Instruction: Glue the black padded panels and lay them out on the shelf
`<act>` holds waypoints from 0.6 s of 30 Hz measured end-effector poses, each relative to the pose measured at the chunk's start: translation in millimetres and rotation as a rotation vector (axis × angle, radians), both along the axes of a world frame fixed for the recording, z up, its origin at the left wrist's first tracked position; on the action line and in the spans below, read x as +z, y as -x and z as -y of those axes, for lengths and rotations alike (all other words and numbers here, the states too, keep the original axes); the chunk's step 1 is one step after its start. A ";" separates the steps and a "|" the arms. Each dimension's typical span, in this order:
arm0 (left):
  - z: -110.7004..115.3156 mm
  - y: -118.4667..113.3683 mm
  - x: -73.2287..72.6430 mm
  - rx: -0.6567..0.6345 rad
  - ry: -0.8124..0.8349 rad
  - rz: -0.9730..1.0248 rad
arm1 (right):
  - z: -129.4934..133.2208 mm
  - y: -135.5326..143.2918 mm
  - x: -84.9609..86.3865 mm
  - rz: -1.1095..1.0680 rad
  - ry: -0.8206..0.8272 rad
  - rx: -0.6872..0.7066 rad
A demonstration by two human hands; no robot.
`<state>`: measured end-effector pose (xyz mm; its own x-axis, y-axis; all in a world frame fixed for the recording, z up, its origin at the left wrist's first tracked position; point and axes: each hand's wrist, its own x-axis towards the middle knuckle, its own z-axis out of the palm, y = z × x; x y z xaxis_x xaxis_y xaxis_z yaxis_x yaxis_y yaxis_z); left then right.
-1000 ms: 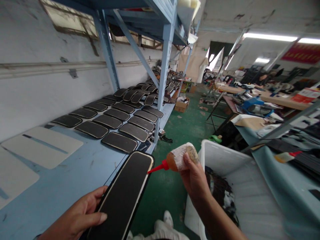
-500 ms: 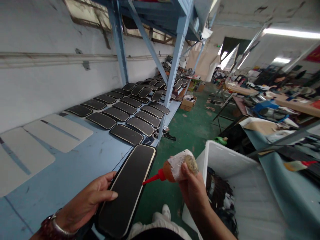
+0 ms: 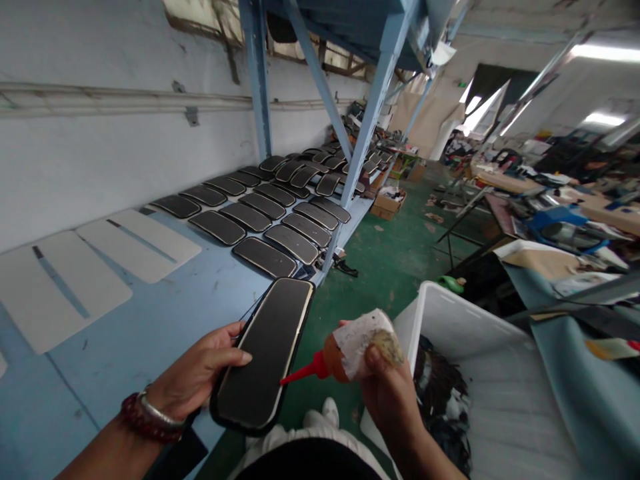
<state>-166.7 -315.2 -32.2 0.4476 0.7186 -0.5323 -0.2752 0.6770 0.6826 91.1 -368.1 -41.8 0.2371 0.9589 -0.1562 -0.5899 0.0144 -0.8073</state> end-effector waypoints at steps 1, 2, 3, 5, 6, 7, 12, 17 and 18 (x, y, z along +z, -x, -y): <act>-0.6 -0.1 -0.5 0.009 0.003 -0.002 | 1.2 0.4 -0.1 -0.002 -0.005 0.008; -1.3 -0.3 -0.9 0.022 0.008 -0.005 | 2.4 0.6 -0.4 -0.004 -0.011 0.015; -1.9 -0.6 -1.1 0.039 0.016 -0.009 | 3.4 0.5 -1.0 -0.005 -0.016 0.023; -3.0 -1.5 -1.2 0.084 0.028 -0.027 | 4.6 -0.5 -3.0 -0.007 -0.027 0.041; -3.5 -2.1 -1.0 0.106 0.034 -0.041 | 4.9 -1.3 -4.3 -0.006 -0.037 0.049; -4.0 -2.8 -0.7 0.127 0.040 -0.054 | 5.0 -2.1 -5.7 -0.004 -0.050 0.058; -5.3 -5.8 -0.7 0.246 0.073 -0.083 | 5.9 -1.9 -12.5 0.000 -0.075 0.056; -3.5 -10.3 -4.8 0.320 0.060 -0.094 | -2.9 8.4 -12.3 -0.142 0.126 0.078; -2.1 -12.2 -5.6 0.310 0.045 -0.091 | -8.7 10.0 -10.7 -0.202 0.208 0.065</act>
<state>-154.5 -313.1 -37.9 0.1599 0.7880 -0.5946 -0.4120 0.6006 0.6852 81.2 -359.5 -52.6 0.1202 0.9136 -0.3885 -0.7332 -0.1821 -0.6551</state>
